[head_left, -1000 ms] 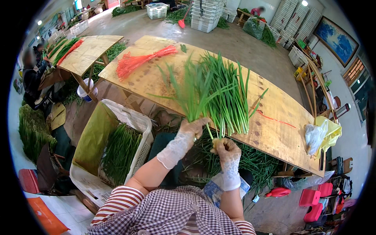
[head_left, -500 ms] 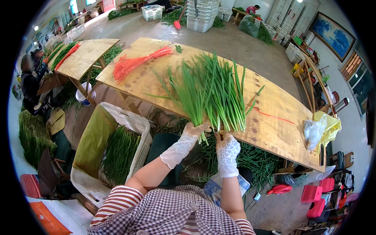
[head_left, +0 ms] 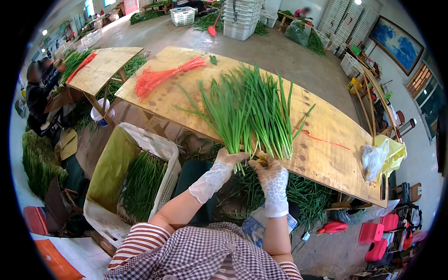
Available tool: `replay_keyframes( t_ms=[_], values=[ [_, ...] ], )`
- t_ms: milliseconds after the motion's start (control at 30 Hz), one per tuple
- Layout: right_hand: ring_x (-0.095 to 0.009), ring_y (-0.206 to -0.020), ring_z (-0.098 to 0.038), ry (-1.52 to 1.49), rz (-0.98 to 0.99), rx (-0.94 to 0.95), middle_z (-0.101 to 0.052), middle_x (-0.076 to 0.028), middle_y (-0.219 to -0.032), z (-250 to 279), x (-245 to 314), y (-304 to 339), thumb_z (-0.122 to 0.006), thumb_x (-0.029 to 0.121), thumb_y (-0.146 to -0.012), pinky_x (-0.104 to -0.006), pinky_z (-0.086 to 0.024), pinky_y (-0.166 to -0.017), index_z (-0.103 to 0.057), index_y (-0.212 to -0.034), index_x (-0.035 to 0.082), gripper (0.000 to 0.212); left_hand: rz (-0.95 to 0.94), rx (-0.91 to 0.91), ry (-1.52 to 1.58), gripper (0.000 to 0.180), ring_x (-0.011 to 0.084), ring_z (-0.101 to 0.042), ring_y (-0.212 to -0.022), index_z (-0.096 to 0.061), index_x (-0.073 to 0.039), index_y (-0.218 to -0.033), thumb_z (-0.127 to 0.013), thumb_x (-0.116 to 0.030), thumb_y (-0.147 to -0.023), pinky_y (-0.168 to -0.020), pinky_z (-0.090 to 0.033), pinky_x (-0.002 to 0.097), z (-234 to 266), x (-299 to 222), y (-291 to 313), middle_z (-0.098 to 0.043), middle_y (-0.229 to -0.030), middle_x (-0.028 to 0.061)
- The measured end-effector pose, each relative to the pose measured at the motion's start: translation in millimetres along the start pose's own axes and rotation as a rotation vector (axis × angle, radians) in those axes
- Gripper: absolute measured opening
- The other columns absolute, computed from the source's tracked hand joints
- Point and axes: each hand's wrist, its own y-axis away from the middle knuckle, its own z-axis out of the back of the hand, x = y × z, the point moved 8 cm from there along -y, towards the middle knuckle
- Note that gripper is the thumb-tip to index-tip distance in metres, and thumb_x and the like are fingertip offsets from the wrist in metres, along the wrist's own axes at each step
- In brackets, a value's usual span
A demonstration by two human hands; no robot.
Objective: The person sorts through green stems in a bin, picks up a bunch, removes loose or unwanted parts by hand, and then bundles them together with a red tie on a wooden table.
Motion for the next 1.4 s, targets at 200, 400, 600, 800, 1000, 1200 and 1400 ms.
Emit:
replay_keyframes(
  t_ms=[200, 400, 600, 800, 1000, 1200, 1400],
  values=[
    [-0.015, -0.072, -0.063, -0.553, -0.258, 0.142, -0.066, -0.010, -0.085, -29, -31, 2, -0.064, 0.008, -0.079, -0.0263, -0.049, -0.065, -0.061, -0.102, -0.005, 0.027, 0.151, -0.154, 0.050, 0.040, 0.0198, -0.060, -0.081, -0.055, 0.004, -0.100, -0.075, -0.011, -0.068, -0.072, -0.049, 0.0314, 10, 5, 6, -0.061, -0.090, 0.0115],
    [-0.015, -0.066, -0.062, 0.108, -0.073, -0.084, -0.066, -0.009, -0.079, 12, 3, 4, -0.067, 0.016, -0.078, -0.0280, -0.049, -0.060, -0.066, -0.094, 0.003, 0.020, 0.161, -0.094, -0.121, 0.042, 0.0218, -0.060, -0.084, -0.054, 0.005, -0.101, -0.075, -0.011, -0.068, -0.074, -0.050, 0.0311, 9, 8, -4, -0.061, -0.091, 0.0127],
    [-0.026, -0.062, -0.062, 0.710, 0.087, -0.143, -0.064, -0.011, -0.072, 13, 3, -27, -0.065, 0.026, -0.076, -0.0363, -0.049, -0.058, -0.067, -0.084, 0.007, 0.020, 0.203, 0.092, 0.150, 0.025, 0.0171, -0.061, -0.079, -0.060, 0.002, -0.092, -0.070, -0.005, -0.070, -0.067, -0.052, 0.0276, -11, 12, -3, -0.062, -0.091, 0.0100],
    [-0.025, -0.061, -0.063, 0.036, -0.077, -0.035, -0.065, -0.015, -0.071, 9, 1, 11, -0.069, 0.027, -0.072, -0.0343, -0.049, -0.058, -0.069, -0.086, 0.005, 0.025, 0.138, 0.001, 0.111, 0.024, 0.0138, -0.056, -0.064, -0.063, 0.000, -0.096, -0.068, -0.010, -0.075, -0.056, -0.045, 0.0259, -13, -9, 8, -0.063, -0.086, 0.0072],
    [-0.006, -0.064, -0.052, -0.727, -0.318, -0.014, -0.064, -0.003, -0.076, -31, -37, 2, -0.066, 0.014, -0.080, -0.0191, -0.043, -0.059, -0.066, -0.090, -0.005, 0.022, 0.109, -0.034, 0.155, 0.019, 0.0144, -0.053, -0.056, -0.061, 0.000, -0.090, -0.068, -0.006, -0.074, -0.049, -0.041, 0.0257, -7, 4, 6, -0.062, -0.079, 0.0070],
    [-0.007, -0.064, -0.053, -0.661, -0.328, -0.007, -0.064, -0.003, -0.076, -27, -32, 4, -0.066, 0.015, -0.080, -0.0201, -0.043, -0.060, -0.065, -0.091, -0.005, 0.022, 0.089, -0.059, 0.156, 0.019, 0.0144, -0.054, -0.058, -0.060, 0.003, -0.090, -0.067, -0.003, -0.073, -0.049, -0.041, 0.0252, -3, 8, 0, -0.062, -0.080, 0.0091],
    [-0.007, -0.064, -0.053, -0.842, -0.422, 0.132, -0.063, -0.003, -0.075, -41, -43, -1, -0.062, 0.018, -0.083, -0.0202, -0.041, -0.060, -0.065, -0.089, -0.004, 0.023, 0.064, -0.040, 0.213, 0.019, 0.0145, -0.055, -0.059, -0.060, 0.002, -0.090, -0.067, 0.000, -0.072, -0.049, -0.041, 0.0241, -6, 10, 1, -0.064, -0.085, 0.0102]
  ],
)
